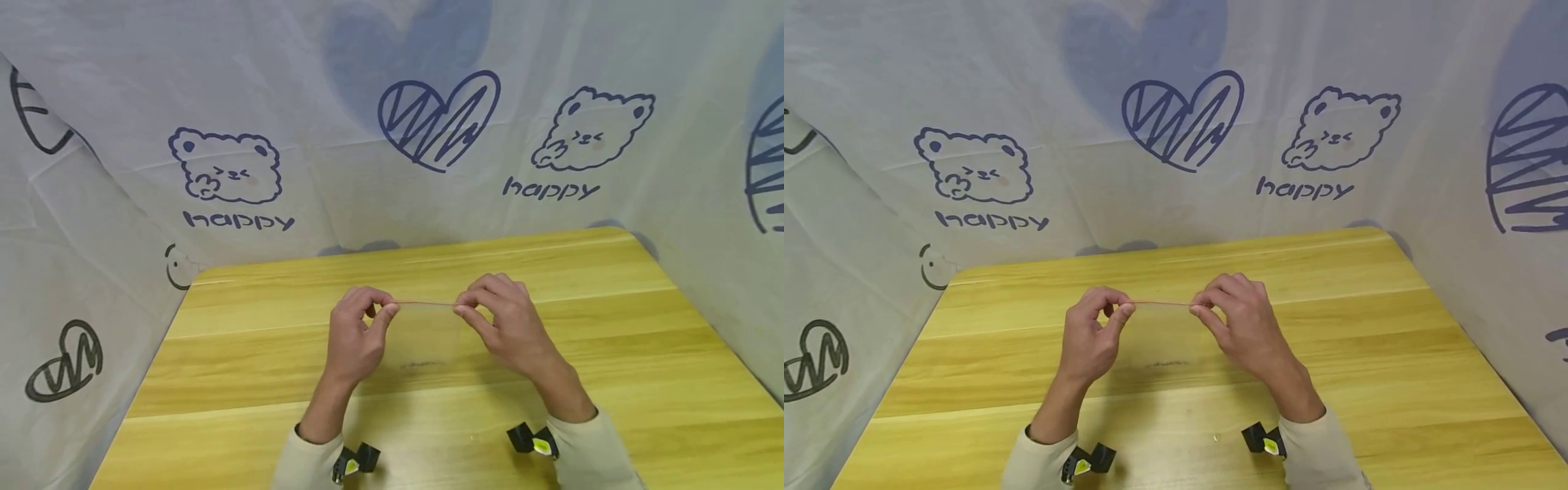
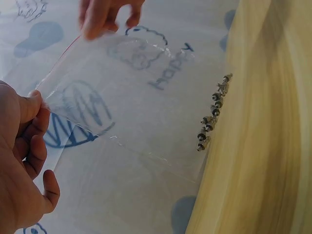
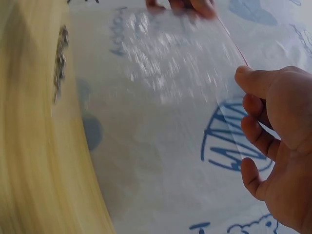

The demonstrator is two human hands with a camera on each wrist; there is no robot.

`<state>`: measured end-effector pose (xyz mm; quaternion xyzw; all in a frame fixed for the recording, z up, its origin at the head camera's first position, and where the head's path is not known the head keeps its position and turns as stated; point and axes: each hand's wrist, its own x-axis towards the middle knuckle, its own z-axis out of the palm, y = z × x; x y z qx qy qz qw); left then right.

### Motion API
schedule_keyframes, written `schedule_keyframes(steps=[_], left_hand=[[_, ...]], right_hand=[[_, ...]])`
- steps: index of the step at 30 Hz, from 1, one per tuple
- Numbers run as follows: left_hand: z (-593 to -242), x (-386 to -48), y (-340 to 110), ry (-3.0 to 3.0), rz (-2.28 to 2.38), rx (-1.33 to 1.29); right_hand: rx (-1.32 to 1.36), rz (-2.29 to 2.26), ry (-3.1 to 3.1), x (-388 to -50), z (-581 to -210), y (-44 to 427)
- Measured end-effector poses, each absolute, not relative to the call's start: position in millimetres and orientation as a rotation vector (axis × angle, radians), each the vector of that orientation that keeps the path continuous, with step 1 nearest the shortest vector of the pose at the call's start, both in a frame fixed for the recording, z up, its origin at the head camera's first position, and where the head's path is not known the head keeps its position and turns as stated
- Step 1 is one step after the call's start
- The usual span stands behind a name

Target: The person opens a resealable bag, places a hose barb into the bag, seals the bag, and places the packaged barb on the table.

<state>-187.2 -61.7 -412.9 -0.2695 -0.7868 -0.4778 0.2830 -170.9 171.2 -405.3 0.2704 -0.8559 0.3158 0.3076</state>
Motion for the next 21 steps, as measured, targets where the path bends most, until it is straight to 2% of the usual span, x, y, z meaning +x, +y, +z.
schedule_keyframes(steps=[11, 21], left_hand=[[-410.1, -186.6, -67.4, -2.194, -1.331, -0.751], [-400.2, -181.1, -90.6, -2.442, -1.506, -1.066]], right_hand=[[0.693, 0.887, -2.332, -171.3, -406.4, 187.2], [0.876, 1.259, -2.507, -160.6, -395.3, 204.5]])
